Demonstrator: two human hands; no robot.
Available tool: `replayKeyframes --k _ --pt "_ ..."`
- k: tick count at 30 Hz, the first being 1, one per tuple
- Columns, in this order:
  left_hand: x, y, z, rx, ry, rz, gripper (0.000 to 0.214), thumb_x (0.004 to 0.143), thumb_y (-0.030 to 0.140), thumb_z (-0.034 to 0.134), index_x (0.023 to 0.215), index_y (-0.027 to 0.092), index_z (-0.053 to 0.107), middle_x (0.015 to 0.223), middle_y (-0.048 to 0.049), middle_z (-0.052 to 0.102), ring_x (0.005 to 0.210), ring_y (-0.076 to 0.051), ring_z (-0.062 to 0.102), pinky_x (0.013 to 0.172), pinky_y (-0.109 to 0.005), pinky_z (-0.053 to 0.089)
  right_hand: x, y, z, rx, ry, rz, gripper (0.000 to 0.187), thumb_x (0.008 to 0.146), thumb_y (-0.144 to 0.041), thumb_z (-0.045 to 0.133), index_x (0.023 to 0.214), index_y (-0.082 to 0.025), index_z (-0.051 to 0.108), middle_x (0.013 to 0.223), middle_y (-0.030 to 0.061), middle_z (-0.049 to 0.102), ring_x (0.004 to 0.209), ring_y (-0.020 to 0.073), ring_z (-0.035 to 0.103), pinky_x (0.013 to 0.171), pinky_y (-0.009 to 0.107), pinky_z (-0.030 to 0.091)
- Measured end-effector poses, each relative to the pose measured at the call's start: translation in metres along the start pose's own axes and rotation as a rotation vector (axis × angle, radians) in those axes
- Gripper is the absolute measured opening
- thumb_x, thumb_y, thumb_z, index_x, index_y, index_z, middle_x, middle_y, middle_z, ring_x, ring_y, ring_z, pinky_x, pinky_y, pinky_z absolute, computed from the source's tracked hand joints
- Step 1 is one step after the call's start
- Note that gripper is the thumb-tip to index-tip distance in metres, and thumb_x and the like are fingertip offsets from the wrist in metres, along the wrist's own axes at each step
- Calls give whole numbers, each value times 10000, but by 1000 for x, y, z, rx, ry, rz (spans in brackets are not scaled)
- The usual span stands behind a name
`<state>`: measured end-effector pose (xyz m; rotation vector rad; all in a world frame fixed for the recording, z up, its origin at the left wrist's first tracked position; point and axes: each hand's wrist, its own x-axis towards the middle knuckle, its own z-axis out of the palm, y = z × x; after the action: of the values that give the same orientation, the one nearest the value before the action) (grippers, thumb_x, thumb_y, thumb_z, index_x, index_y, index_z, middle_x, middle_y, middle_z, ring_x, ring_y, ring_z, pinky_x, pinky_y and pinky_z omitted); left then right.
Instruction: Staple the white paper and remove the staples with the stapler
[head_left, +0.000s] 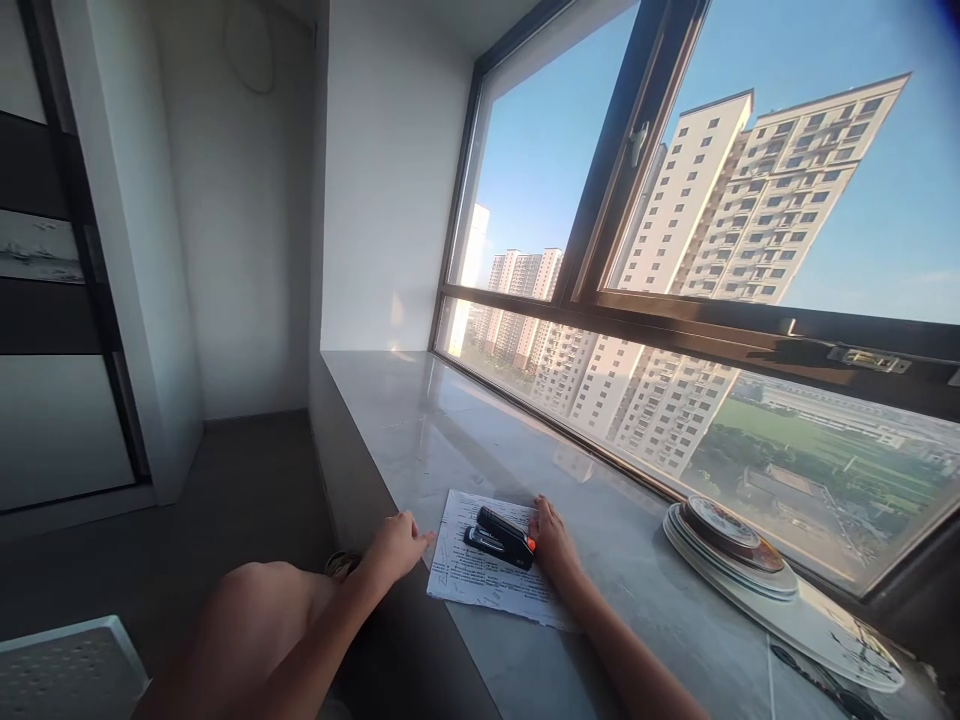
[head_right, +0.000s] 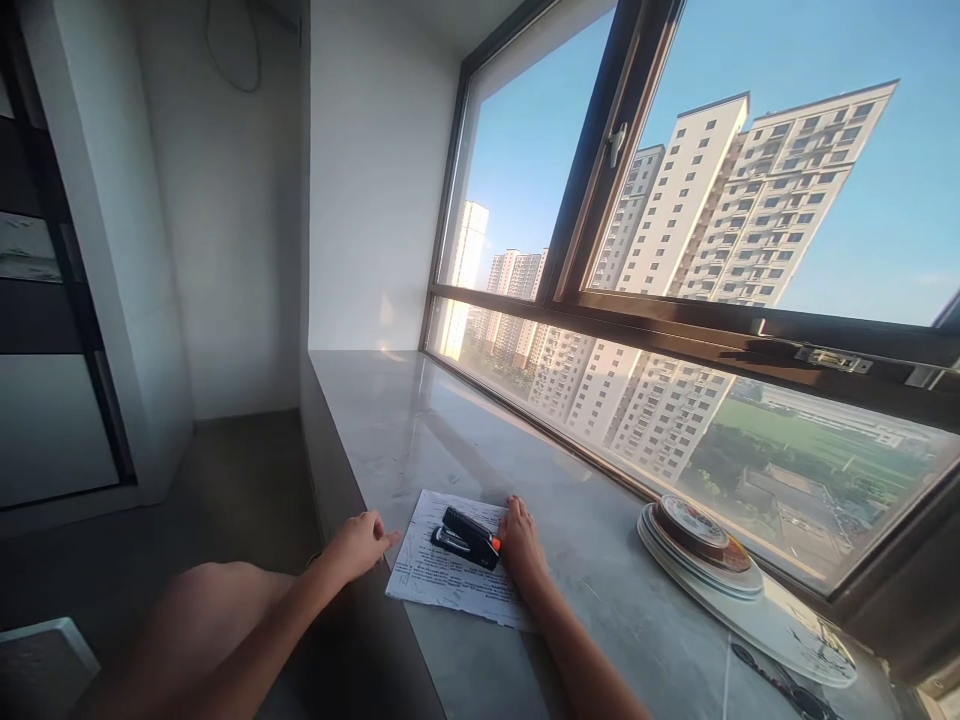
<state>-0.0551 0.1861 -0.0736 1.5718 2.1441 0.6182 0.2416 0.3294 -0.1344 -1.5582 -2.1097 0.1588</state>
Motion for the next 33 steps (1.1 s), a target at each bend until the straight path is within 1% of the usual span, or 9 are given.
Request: replayKeyframes --k 6,10,12,14,17,21,25,28,33 --pt "1 8 31 100 287 388 296 1004 298 467 1206 210 664 1272 -141 634 1194 -277 603 985 -404 487 -8 -29 -32 237 244 -143 403 1028 -303 333 1250 -174 644 1511 157 519 1331 296 566 1096 480 471" --pt "1 10 52 140 234 594 464 1052 398 367 1466 295 546 1599 -92 431 1470 -323 395 1160 -516 389 -27 -53 -46 361 15 -341 410 1000 -436 500 1354 -248 587 1344 96 651 1157 240 658 985 386 537" --pt "1 9 58 169 161 601 510 1039 456 402 1513 303 510 1647 -90 377 1524 -363 311 1208 -588 305 -36 -62 -46 328 -83 -360 516 918 -444 638 1394 -255 569 1280 87 692 1122 257 670 981 392 535" --pt "1 7 61 179 108 574 546 1032 485 410 1531 281 501 1653 -113 366 1540 -374 282 1232 -606 245 -38 -62 -48 305 -100 -336 467 875 -408 682 1311 -247 642 1203 81 730 1096 276 677 981 400 529" --pt "3 5 62 151 66 557 571 1037 509 380 1544 269 488 1667 -108 334 1559 -352 246 1253 -577 215 -29 -36 -64 339 -58 -270 357 840 -353 676 1166 -216 718 1086 69 767 999 281 700 920 402 551" --pt "3 5 61 118 69 549 564 1024 489 421 1533 261 505 1669 -99 330 1560 -347 247 1260 -567 207 -16 40 -104 408 21 -179 425 811 -346 673 1195 -164 705 1059 96 782 963 299 725 911 469 564" --pt "1 7 59 113 43 530 583 1027 502 401 1548 254 484 1676 -90 316 1563 -345 239 1266 -559 195 -26 105 -129 366 47 -127 445 797 -337 693 1215 -186 720 1192 125 754 1093 329 704 1023 552 513" --pt "0 7 58 105 16 526 600 1031 535 377 1568 278 447 1688 -66 287 1568 -342 222 1268 -560 195 -35 123 -130 360 9 -96 468 793 -336 706 1238 -191 723 1227 128 742 1142 340 687 1062 575 483" --pt "-1 6 57 120 31 523 594 1036 514 383 1575 269 434 1689 -72 276 1569 -339 223 1266 -567 196 -33 115 -126 360 -34 -154 493 829 -350 700 1293 -184 703 1210 119 744 1115 312 686 1049 541 494"
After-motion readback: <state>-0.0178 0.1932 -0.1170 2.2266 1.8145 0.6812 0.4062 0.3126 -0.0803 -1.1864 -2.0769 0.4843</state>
